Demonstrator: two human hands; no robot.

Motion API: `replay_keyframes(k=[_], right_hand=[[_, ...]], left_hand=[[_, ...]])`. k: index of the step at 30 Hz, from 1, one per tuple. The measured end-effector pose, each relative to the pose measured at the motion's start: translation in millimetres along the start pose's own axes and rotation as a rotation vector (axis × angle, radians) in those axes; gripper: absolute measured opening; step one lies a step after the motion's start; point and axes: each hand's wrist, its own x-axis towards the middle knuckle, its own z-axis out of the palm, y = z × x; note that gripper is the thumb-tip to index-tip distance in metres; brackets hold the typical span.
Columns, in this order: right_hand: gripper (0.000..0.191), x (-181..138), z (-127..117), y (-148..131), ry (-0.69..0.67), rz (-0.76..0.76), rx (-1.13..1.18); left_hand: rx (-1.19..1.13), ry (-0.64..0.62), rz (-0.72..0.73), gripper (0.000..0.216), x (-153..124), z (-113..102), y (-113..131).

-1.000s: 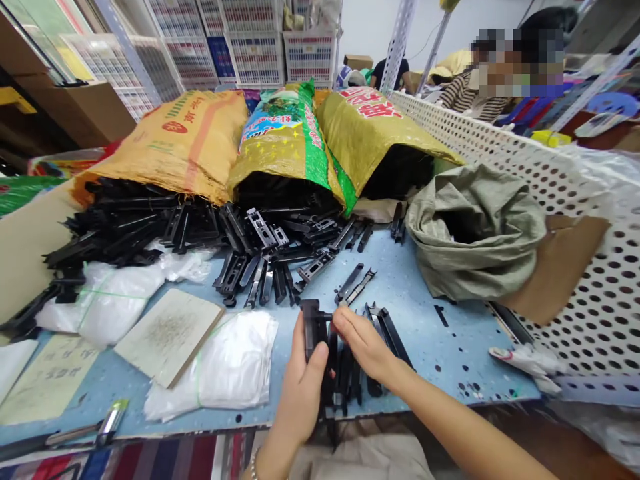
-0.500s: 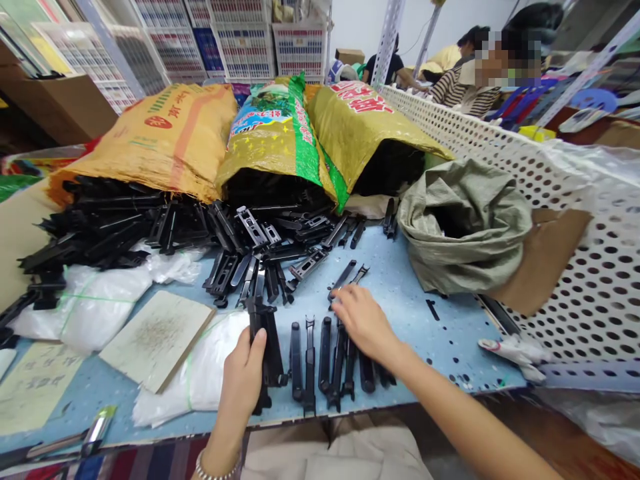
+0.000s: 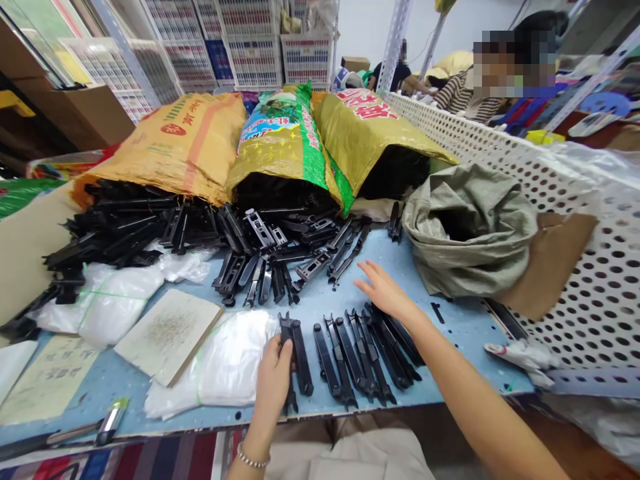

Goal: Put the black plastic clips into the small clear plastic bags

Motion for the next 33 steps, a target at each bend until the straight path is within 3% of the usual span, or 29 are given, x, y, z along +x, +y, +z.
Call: replay_keyframes(k=[5, 7, 11, 13, 16, 19, 21, 23, 26, 31, 33], right_hand=[[0.06, -117, 22, 29, 0.005, -0.038, -0.103], [0.054, -131, 28, 38, 0.037, -0.015, -0.138], [0.044, -112, 17, 41, 0.082, 0.012, -0.126], [0.041, -105, 8, 23, 0.156, 0.003, -0.066], [0.042, -116, 7, -35, 0.19, -0.104, 0.193], [0.069, -140, 23, -103, -0.112, -0.271, 0.46], [0.084, -149, 38, -135, -0.211, -0.268, 0.544], [0.083, -147, 49, -147, -0.246, -0.21, 0.596], [0.067, -134, 56, -138, -0.294, -0.108, 0.732], [0.058, -114, 49, -114, -0.303, 0.146, 1.231], [0.058, -111, 49, -114, -0.322, 0.181, 1.385]], left_hand=[[-0.057, -0.023, -0.041, 0.044, 1, 1, -1], [-0.095, -0.031, -0.063, 0.042, 4, 5, 4], [-0.37, -0.057, -0.16, 0.037, 1, 7, 19], [-0.568, -0.074, -0.236, 0.035, -9, 3, 28], [-0.751, -0.078, -0.277, 0.037, -31, -3, 42], [-0.813, -0.045, -0.23, 0.047, -54, -5, 53], [-0.824, -0.012, -0.211, 0.056, -64, -6, 55], [-0.801, -0.005, -0.203, 0.061, -66, -11, 52], [-0.563, -0.048, -0.074, 0.049, -54, -29, 38], [0.495, 0.243, 0.349, 0.029, -19, -67, 14], [0.74, 0.193, 0.408, 0.019, -8, -77, 10]])
